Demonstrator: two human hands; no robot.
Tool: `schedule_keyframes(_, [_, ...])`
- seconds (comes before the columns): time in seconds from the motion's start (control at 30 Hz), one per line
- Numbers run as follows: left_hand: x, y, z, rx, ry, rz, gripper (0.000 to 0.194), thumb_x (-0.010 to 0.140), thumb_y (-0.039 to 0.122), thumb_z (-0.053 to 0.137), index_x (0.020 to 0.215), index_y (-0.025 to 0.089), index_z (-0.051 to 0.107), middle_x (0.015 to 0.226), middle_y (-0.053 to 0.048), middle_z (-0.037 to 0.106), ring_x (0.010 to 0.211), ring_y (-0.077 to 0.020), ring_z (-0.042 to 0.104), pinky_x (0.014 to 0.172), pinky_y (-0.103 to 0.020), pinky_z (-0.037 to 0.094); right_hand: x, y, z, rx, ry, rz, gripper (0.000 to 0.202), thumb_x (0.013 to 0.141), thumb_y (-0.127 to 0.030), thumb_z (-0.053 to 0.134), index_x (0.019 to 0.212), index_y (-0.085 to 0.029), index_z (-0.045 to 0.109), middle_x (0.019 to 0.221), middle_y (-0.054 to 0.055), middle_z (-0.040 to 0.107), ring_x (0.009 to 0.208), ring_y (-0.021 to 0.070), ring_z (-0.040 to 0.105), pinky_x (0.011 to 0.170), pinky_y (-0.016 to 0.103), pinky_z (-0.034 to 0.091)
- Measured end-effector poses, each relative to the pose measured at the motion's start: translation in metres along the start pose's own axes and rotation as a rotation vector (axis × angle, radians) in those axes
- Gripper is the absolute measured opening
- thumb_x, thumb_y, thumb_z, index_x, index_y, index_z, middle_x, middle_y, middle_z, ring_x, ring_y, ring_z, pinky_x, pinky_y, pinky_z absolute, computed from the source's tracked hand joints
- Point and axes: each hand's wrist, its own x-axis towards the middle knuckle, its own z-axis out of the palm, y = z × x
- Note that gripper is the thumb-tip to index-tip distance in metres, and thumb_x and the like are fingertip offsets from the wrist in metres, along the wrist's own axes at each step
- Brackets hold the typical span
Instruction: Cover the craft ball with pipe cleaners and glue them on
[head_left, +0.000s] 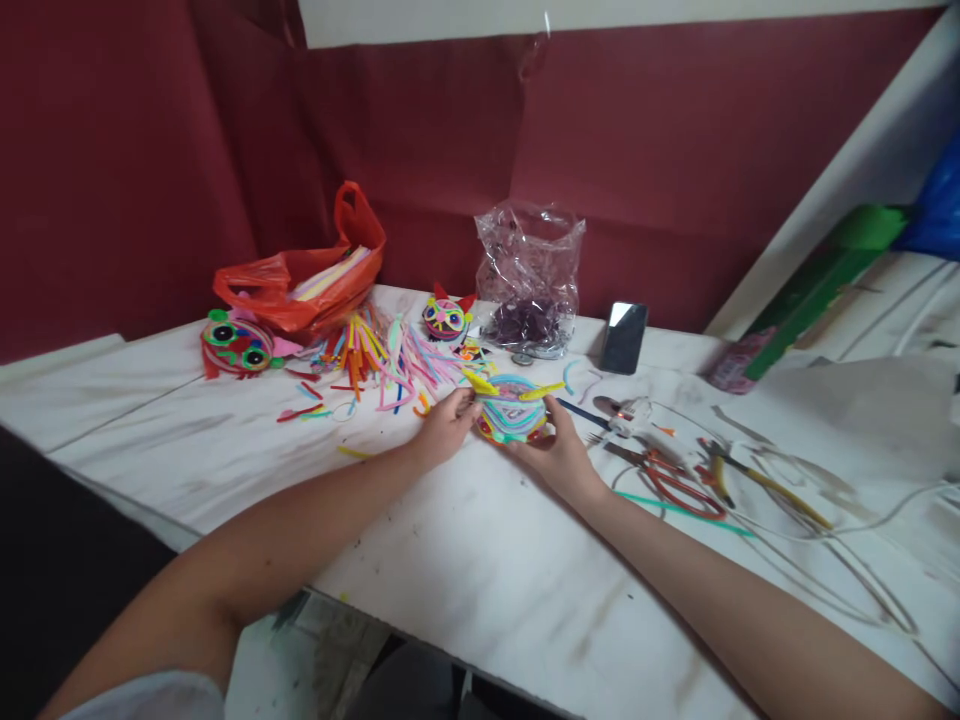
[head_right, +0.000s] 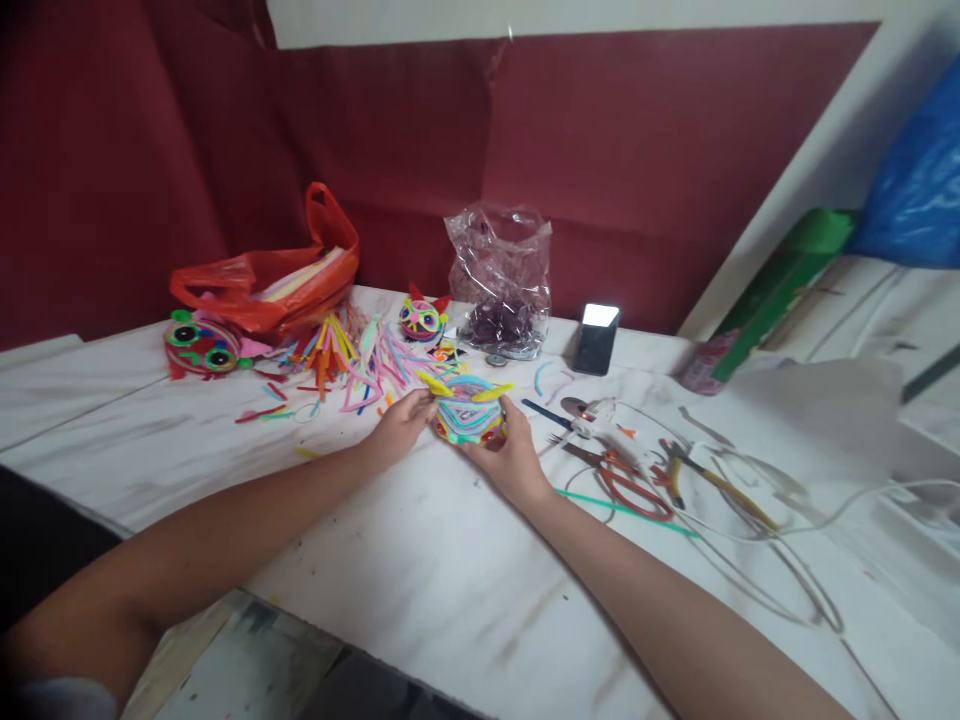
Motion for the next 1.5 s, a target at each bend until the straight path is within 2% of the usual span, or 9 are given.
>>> schedule_keyframes(0.2, [-0.005, 0.011, 0.001, 0.050, -0.035, -0.016, 0.030, 0.081, 0.032, 0.059, 0.106, 0.017, 0.062, 0.114, -0.008, 0.067, 0.112, -0.0225, 0.058, 0.100, -0.035, 0.041, 0.003, -0.012, -0.003, 0.000, -0.021, -0.043, 0.070, 0.061, -0.039, 0.078, 0.120, -0.019, 0.045, 0.121, 0.014, 0.055, 0.111, 0.0293, 0.053, 0.096, 0.048, 0.044])
schedule_keyframes(0.4, [0.011, 0.031, -0.006, -0.112, 0.281, -0.107, 0.019, 0.086, 0.032, 0.050, 0.095, 0.017, 0.059, 0.104, -0.007, 0.067, 0.098, -0.0169, 0.062, 0.081, -0.028, 0.046, 0.004, -0.021, -0.003, -0.005, -0.007, -0.015, 0.058, 0.061, -0.036, 0.075, 0.110, -0.019, 0.047, 0.108, 0.011, 0.059, 0.101, 0.0271, 0.056, 0.088, 0.045, 0.047])
schedule_keyframes(0.57, [0.044, 0.077, -0.047, -0.051, 0.181, -0.127, 0.017, 0.087, 0.027, 0.046, 0.086, 0.015, 0.058, 0.085, -0.007, 0.067, 0.077, -0.0134, 0.064, 0.068, -0.025, 0.045, 0.001, -0.027, -0.007, -0.032, -0.011, 0.047, 0.060, 0.058, -0.041, 0.074, 0.107, -0.018, 0.048, 0.105, 0.012, 0.061, 0.094, 0.0266, 0.059, 0.083, 0.043, 0.049])
schedule_keyframes(0.67, [0.050, 0.095, -0.091, 0.391, 0.020, 0.001, 0.009, 0.079, 0.021, 0.055, 0.077, 0.014, 0.061, 0.071, -0.001, 0.063, 0.069, -0.0114, 0.059, 0.068, -0.023, 0.044, 0.000, -0.027, -0.009, -0.045, -0.007, 0.059, 0.062, 0.058, -0.044, 0.074, 0.107, -0.018, 0.048, 0.103, 0.011, 0.061, 0.089, 0.0254, 0.060, 0.079, 0.041, 0.051])
schedule_keyframes(0.73, [0.038, 0.098, -0.120, 0.681, -0.090, -0.042, 0.005, 0.073, 0.019, 0.058, 0.070, 0.015, 0.061, 0.065, 0.002, 0.060, 0.066, -0.0105, 0.055, 0.065, -0.021, 0.042, 0.000, -0.024, -0.009, -0.067, -0.002, 0.055, 0.063, 0.057, -0.046, 0.074, 0.106, -0.018, 0.049, 0.100, 0.010, 0.062, 0.087, 0.0253, 0.061, 0.077, 0.040, 0.051])
schedule_keyframes(0.9, [-0.032, 0.092, -0.160, 0.748, -0.290, -0.254, 0.015, 0.069, 0.029, 0.064, 0.069, 0.015, 0.063, 0.059, 0.003, 0.059, 0.055, -0.0095, 0.051, 0.055, -0.020, 0.039, 0.000, -0.020, -0.009, -0.114, -0.008, 0.042, 0.060, 0.058, -0.047, 0.074, 0.104, -0.018, 0.050, 0.096, 0.009, 0.062, 0.084, 0.0253, 0.062, 0.071, 0.038, 0.052])
schedule_keyframes(1.2, [-0.162, 0.111, -0.196, 0.839, -0.295, -0.512, 0.030, 0.066, 0.043, 0.070, 0.076, 0.017, 0.059, 0.061, 0.005, 0.050, 0.055, -0.0083, 0.041, 0.054, -0.019, 0.033, -0.003, -0.022, -0.011, -0.137, -0.023, 0.096, 0.065, 0.053, -0.054, 0.074, 0.105, -0.022, 0.052, 0.097, 0.012, 0.062, 0.085, 0.0362, 0.063, 0.068, 0.050, 0.053])
schedule_keyframes(1.33, [-0.174, 0.101, -0.198, 0.993, -0.215, -0.388, 0.020, 0.078, 0.036, 0.056, 0.067, 0.019, 0.056, 0.060, 0.004, 0.050, 0.057, -0.0102, 0.043, 0.057, -0.020, 0.032, -0.003, -0.018, -0.009, -0.122, -0.006, 0.048, 0.062, 0.054, -0.057, 0.073, 0.102, -0.024, 0.053, 0.093, 0.011, 0.062, 0.081, 0.0356, 0.063, 0.063, 0.050, 0.053])
schedule_keyframes(1.5, [-0.135, 0.076, -0.176, 1.156, -0.276, -0.191, 0.018, 0.083, 0.032, 0.049, 0.079, 0.020, 0.061, 0.077, -0.001, 0.063, 0.070, -0.0137, 0.055, 0.067, -0.022, 0.037, -0.002, -0.018, -0.008, -0.111, -0.016, 0.061, 0.064, 0.055, -0.054, 0.075, 0.104, -0.019, 0.052, 0.094, 0.011, 0.063, 0.080, 0.0297, 0.063, 0.065, 0.044, 0.052])
